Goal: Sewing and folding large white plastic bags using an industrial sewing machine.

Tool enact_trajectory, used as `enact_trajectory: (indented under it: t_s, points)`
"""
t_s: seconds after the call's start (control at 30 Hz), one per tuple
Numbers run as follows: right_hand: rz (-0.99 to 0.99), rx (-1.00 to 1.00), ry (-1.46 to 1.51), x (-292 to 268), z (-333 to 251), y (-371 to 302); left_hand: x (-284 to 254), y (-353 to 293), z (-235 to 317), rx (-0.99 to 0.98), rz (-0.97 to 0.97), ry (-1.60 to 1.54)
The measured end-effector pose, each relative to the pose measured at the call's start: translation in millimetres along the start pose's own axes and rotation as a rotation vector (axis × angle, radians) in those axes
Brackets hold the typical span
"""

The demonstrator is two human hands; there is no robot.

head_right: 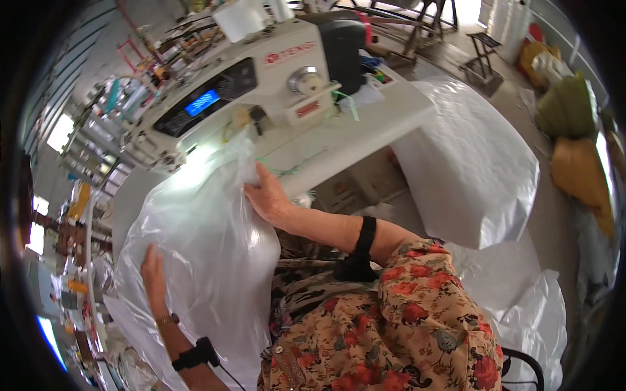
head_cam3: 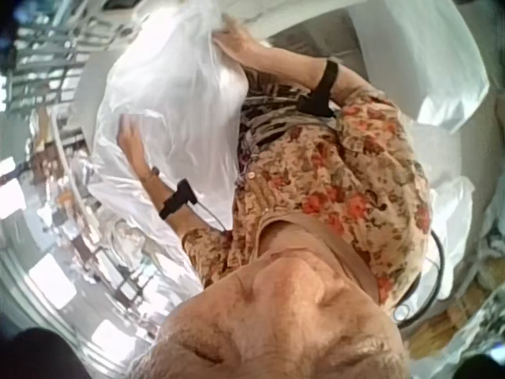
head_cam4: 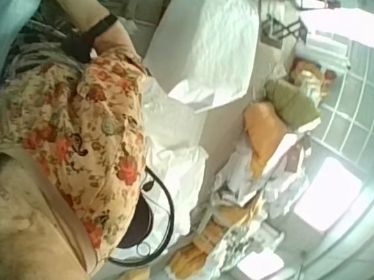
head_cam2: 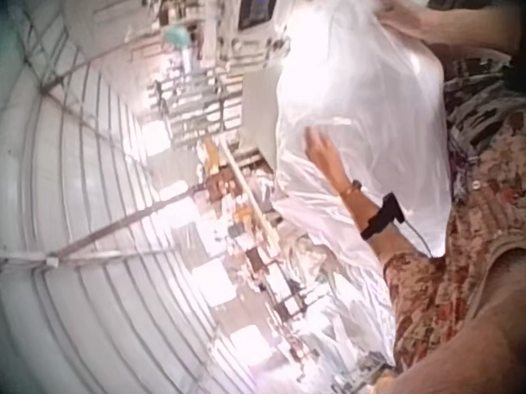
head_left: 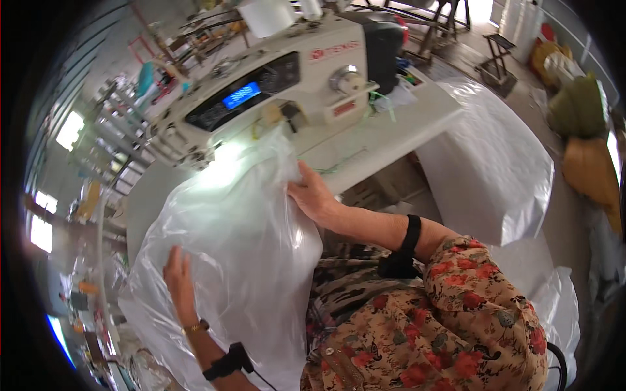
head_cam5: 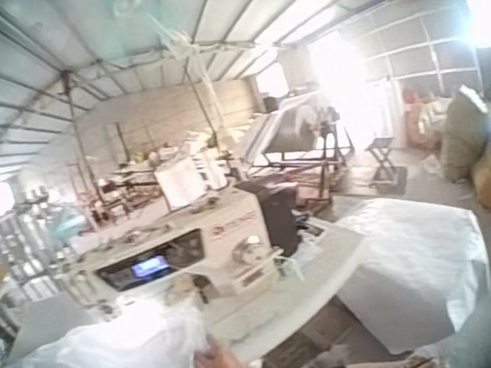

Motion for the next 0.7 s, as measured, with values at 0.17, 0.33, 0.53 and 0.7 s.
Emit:
enact_trajectory:
  t_s: [0.17, 0.33, 0.53, 0.7]
  points:
    - [0.005, -0.495, -0.861, -128.6, -65.9, -32.9, 32.3, 19.8, 44.9, -0.067, -0.028, 0.055]
    - [0.479, -0.042, -1.726, -359.9, -131.4, -106.8, 36.4, 17.6, 18.9, -0.096, -0.062, 0.023]
    - [0.602, 0.308, -1.936, -456.8, -145.4, -236.6, 41.8, 21.6, 2.3, -0.124, -0.103, 0.094]
    - [0.134, 0.141, -2.043, -417.4, -82.8, -232.3, 39.0, 24.5, -2.7, -0.135, -0.127, 0.017]
Point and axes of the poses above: each hand's wrist, its own y-axis towards the middle knuckle, its own x-axis out of the palm, z = x × y, the point moved 6 cm from there along y, towards the middle knuckle, and after that the axes turned 13 degrees about y, right-handed, at the moved point
